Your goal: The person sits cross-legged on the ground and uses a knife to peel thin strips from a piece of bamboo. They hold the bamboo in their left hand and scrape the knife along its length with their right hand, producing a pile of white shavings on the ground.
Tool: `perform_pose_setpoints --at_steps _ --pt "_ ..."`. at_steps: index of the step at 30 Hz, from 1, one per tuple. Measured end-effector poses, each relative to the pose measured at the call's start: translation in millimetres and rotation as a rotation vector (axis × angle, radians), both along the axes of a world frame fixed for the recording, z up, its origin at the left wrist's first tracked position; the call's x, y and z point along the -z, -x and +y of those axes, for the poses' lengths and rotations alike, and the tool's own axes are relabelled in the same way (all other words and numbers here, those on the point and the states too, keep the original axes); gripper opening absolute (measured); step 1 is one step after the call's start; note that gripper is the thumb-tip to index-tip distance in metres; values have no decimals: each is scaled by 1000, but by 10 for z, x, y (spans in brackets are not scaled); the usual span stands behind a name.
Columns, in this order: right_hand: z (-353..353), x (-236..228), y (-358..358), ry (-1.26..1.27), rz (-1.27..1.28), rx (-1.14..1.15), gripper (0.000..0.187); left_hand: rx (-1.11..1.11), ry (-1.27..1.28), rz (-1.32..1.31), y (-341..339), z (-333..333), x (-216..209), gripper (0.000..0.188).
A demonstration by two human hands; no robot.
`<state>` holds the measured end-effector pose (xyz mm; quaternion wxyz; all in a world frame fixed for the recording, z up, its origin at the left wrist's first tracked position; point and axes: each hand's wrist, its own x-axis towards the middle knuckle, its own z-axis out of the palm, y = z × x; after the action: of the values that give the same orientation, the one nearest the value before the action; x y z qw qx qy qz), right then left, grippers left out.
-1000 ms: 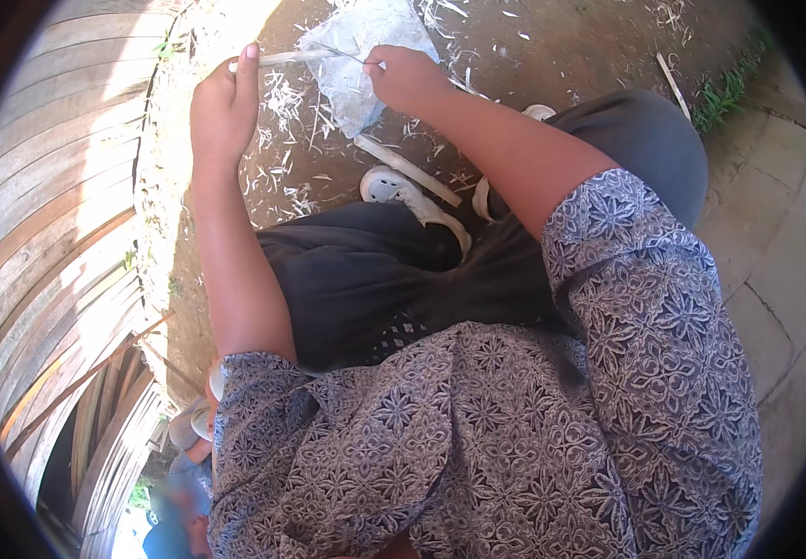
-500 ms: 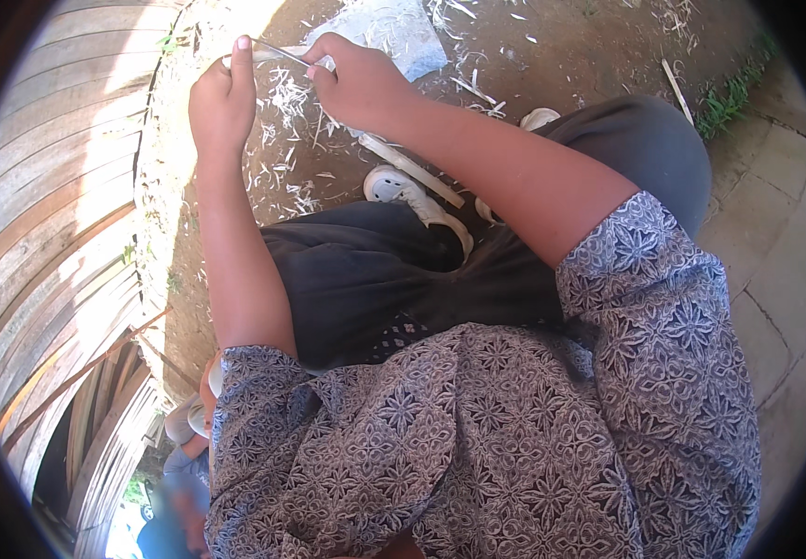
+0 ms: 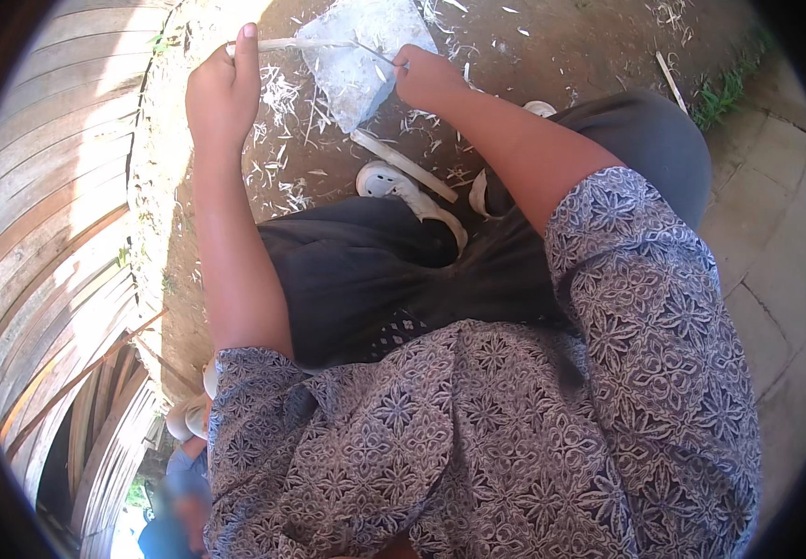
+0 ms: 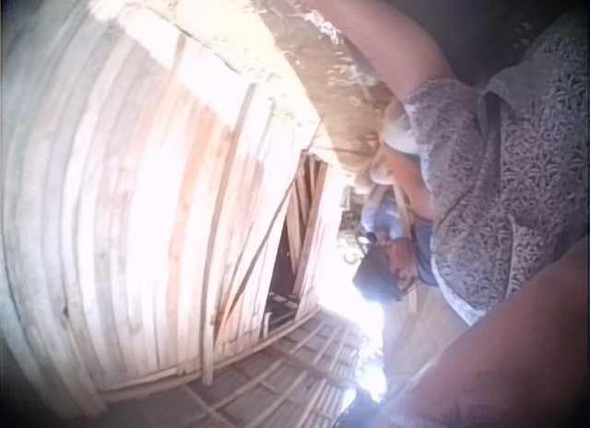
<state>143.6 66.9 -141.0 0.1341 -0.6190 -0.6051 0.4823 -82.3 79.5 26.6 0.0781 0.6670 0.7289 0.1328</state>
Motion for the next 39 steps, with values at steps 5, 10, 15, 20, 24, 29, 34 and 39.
perform_pose_setpoints --at_steps 5,10,15,20,24,29,34,39 --pt "38 -882 503 15 452 64 28 -13 -33 -48 127 0 77 68" --pt "62 -1012 662 -184 457 8 27 -52 -19 -80 155 -48 119 66" --pt "42 -876 614 -184 448 14 22 -33 -69 -76 152 -84 113 67" --pt "-27 -316 375 -238 253 34 24 -18 -40 -77 167 -33 88 67" --pt "-1 -426 309 -142 202 -19 25 -56 -51 -103 160 -29 86 66" --pt "43 -338 275 -102 163 -56 25 -113 -43 -112 262 -24 121 67" --pt "59 -384 287 -49 73 -80 27 -145 -19 -134 334 -63 102 67" --pt "40 -331 267 -47 192 -32 27 -150 13 -172 203 -43 45 67"
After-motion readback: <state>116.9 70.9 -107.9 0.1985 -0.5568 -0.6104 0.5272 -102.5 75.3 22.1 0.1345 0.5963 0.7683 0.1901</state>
